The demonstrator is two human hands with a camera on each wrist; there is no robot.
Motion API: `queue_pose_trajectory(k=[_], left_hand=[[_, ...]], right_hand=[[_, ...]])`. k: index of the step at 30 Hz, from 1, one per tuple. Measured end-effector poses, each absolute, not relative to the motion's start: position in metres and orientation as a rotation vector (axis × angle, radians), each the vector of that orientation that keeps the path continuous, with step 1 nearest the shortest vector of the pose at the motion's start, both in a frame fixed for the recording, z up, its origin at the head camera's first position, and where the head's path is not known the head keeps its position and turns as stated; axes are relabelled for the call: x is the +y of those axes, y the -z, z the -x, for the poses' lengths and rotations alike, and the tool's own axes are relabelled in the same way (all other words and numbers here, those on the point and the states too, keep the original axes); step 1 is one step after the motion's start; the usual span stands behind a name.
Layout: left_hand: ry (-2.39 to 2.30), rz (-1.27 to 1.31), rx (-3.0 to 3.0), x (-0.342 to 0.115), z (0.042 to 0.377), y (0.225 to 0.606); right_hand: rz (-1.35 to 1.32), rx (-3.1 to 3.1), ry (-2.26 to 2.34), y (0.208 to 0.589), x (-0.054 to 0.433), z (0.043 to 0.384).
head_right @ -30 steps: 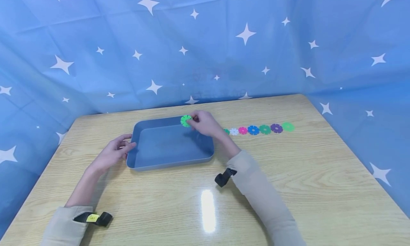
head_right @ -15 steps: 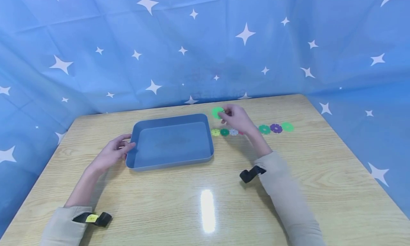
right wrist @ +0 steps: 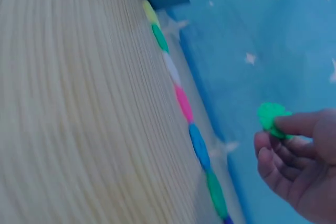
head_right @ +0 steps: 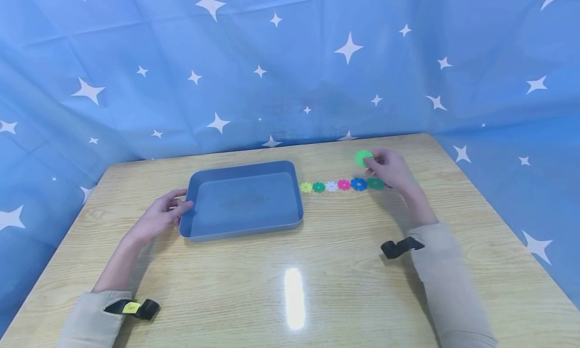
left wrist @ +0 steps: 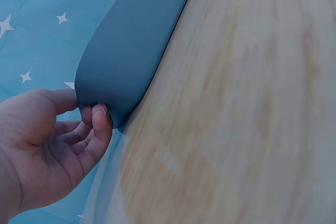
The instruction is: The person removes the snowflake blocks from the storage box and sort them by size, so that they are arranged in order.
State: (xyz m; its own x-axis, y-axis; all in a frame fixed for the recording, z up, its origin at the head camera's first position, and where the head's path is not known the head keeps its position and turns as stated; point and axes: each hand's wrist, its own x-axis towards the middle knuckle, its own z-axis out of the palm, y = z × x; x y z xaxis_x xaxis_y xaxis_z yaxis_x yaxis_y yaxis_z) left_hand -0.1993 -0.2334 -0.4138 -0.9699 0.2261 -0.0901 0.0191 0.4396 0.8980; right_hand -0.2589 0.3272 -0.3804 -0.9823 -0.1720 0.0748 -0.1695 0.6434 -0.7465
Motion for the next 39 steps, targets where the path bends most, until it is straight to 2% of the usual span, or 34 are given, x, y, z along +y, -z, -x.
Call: queue_pose_trajectory(k=[23,39], left_hand=[[-1.542,-0.195,2.488,-0.233,0.2,0.416],[-1.523,-0.197,2.499,-0.234,0.201,0.416]], right_hand=[[-0.122,2.958,1.246,0.407,0.438,0.25],[-0.274,3.054,0.964,0.414,0.458,0.246]])
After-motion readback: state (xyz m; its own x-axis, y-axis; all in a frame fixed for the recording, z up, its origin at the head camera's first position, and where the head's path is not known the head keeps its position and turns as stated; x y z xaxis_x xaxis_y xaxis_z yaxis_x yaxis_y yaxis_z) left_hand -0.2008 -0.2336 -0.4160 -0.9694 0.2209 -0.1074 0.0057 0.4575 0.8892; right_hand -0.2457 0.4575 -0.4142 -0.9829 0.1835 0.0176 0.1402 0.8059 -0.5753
